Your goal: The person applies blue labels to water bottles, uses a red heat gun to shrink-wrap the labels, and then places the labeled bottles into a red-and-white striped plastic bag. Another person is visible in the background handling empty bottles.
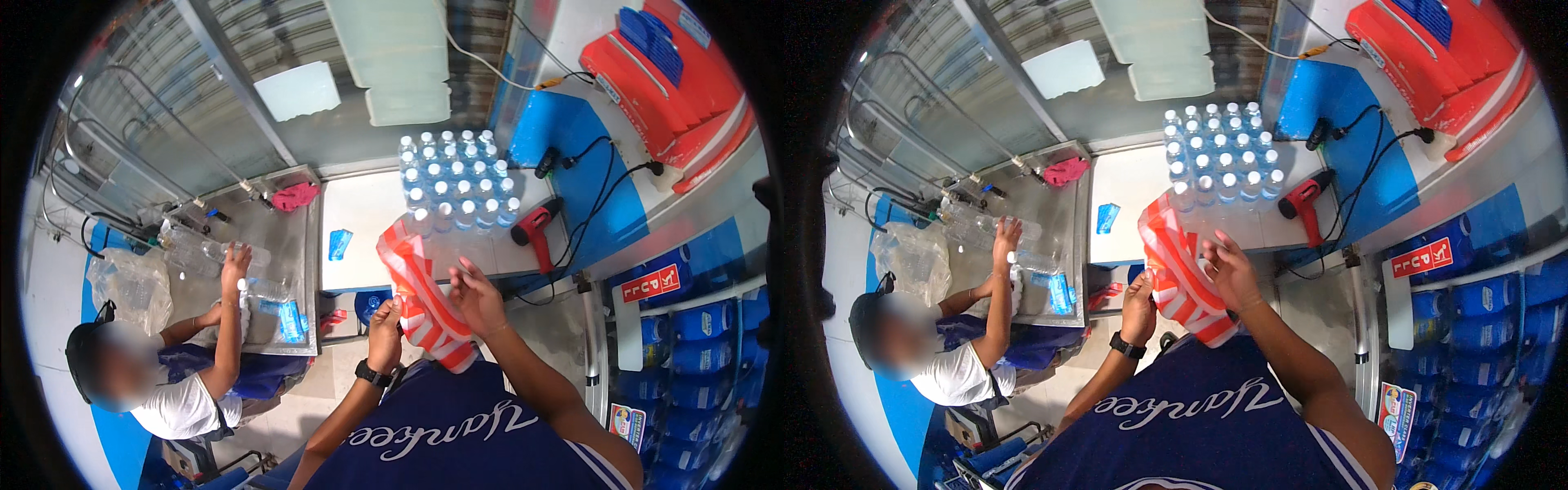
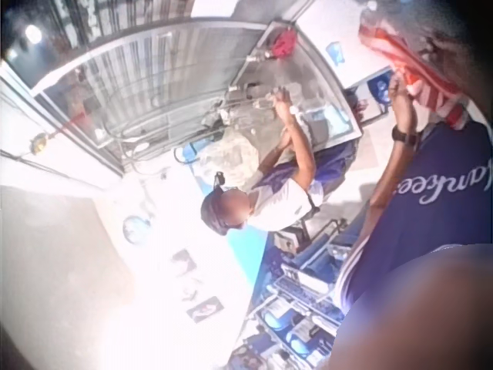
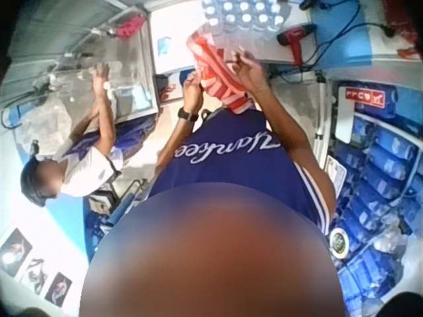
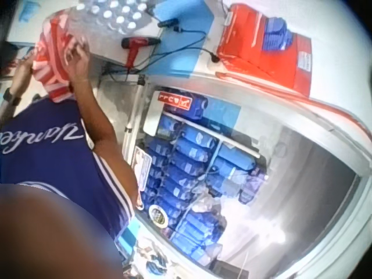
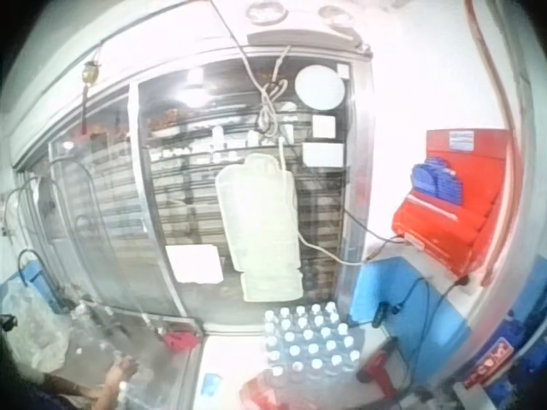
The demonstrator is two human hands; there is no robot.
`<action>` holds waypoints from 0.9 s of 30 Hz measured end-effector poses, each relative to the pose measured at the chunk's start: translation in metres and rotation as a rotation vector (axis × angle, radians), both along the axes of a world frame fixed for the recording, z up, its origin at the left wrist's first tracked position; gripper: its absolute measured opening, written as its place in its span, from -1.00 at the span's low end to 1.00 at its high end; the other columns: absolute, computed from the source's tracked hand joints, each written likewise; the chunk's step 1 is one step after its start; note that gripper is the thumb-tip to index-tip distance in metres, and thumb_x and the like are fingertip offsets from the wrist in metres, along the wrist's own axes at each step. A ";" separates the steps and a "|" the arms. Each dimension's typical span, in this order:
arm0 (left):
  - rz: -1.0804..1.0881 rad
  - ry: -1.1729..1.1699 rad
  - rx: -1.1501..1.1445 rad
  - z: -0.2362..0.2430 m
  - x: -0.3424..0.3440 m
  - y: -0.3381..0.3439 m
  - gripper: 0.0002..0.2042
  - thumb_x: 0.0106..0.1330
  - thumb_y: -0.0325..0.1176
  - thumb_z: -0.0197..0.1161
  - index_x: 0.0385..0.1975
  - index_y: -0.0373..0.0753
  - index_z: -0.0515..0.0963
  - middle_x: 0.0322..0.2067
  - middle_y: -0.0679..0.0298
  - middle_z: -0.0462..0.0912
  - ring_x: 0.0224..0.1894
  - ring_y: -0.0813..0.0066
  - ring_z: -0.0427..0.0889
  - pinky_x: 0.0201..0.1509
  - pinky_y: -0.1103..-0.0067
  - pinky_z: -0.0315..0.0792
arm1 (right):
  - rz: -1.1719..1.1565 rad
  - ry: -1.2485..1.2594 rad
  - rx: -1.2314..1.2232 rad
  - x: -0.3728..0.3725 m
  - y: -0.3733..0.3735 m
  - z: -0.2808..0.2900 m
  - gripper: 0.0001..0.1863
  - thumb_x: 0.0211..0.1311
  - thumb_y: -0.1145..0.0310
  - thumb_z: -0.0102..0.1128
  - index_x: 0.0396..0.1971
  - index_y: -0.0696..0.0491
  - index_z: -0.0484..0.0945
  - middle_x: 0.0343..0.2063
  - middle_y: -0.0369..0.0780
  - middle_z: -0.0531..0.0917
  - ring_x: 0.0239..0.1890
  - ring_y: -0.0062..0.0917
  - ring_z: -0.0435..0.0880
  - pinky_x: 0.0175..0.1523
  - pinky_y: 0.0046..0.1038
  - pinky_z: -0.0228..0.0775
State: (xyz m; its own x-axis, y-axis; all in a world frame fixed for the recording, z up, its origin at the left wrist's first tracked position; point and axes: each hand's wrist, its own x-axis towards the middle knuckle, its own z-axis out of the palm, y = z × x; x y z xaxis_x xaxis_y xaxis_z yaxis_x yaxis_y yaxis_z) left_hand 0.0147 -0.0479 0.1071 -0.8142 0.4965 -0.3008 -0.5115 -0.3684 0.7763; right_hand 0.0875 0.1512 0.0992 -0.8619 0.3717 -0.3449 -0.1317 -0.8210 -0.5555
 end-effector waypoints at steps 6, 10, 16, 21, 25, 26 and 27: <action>-0.193 0.142 -0.229 -0.017 -0.003 -0.036 -0.81 0.48 -0.31 0.33 -0.41 -0.13 0.55 -0.41 0.47 0.59 -0.32 0.74 0.49 -0.14 0.64 0.43 | 0.488 -0.197 0.657 0.032 -0.081 -0.013 -0.71 0.46 0.30 0.29 0.06 0.12 0.60 -0.15 -0.34 0.67 -0.20 -0.72 0.59 -0.10 -0.59 0.47; -0.273 0.368 -0.359 -0.026 0.004 -0.061 -0.88 0.44 -0.44 0.35 -0.33 -0.16 0.53 -0.38 0.47 0.61 -0.33 0.73 0.50 -0.20 0.70 0.41 | 0.291 -0.058 0.806 0.033 -0.088 -0.002 -0.84 0.38 0.36 0.39 -0.18 0.13 0.67 -0.29 -0.41 0.63 -0.21 -0.75 0.56 -0.12 -0.61 0.45; -0.390 0.247 -0.268 -0.020 0.006 -0.068 -0.79 0.55 -0.28 0.23 -0.37 -0.20 0.56 -0.41 0.51 0.59 -0.36 0.75 0.46 -0.25 0.70 0.38 | -0.231 -0.363 1.444 0.030 -0.069 0.044 -0.69 0.16 0.40 0.51 -0.10 0.08 0.65 -0.26 -0.26 0.65 -0.18 -0.51 0.60 0.00 -0.42 0.45; -0.319 0.155 -0.204 -0.008 -0.001 -0.058 -0.72 0.61 -0.20 0.14 -0.26 -0.26 0.66 -0.44 0.52 0.59 -0.41 0.81 0.44 -0.32 0.71 0.37 | -0.812 -0.594 1.912 0.043 -0.078 0.047 -0.48 -0.04 0.41 0.55 0.00 0.07 0.62 -0.04 -0.08 0.62 -0.09 -0.10 0.62 0.14 -0.15 0.42; -0.254 0.181 -0.151 -0.009 0.002 -0.053 -0.75 0.59 -0.22 0.18 -0.24 -0.25 0.66 -0.44 0.52 0.59 -0.43 0.80 0.44 -0.35 0.71 0.37 | -0.275 -0.325 1.413 0.061 -0.125 0.016 -0.23 0.12 0.41 0.51 0.34 0.12 0.35 0.01 -0.08 0.61 -0.01 -0.26 0.65 0.16 -0.26 0.48; -0.261 0.280 -0.166 -0.013 0.005 -0.053 -0.76 0.58 -0.23 0.20 -0.24 -0.25 0.66 -0.44 0.52 0.58 -0.43 0.80 0.44 -0.35 0.70 0.37 | -0.215 -0.375 1.044 0.056 -0.134 0.006 -0.15 0.16 0.41 0.50 0.42 0.12 0.23 0.01 -0.09 0.61 0.01 -0.31 0.65 0.17 -0.30 0.50; -0.273 0.264 -0.244 -0.017 0.008 -0.053 -0.79 0.55 -0.23 0.25 -0.23 -0.25 0.65 -0.42 0.47 0.60 -0.41 0.76 0.47 -0.31 0.69 0.41 | -0.132 -0.413 0.650 0.054 -0.141 0.000 -0.07 0.20 0.41 0.48 0.50 0.13 0.12 0.00 -0.10 0.61 0.03 -0.36 0.65 0.17 -0.33 0.51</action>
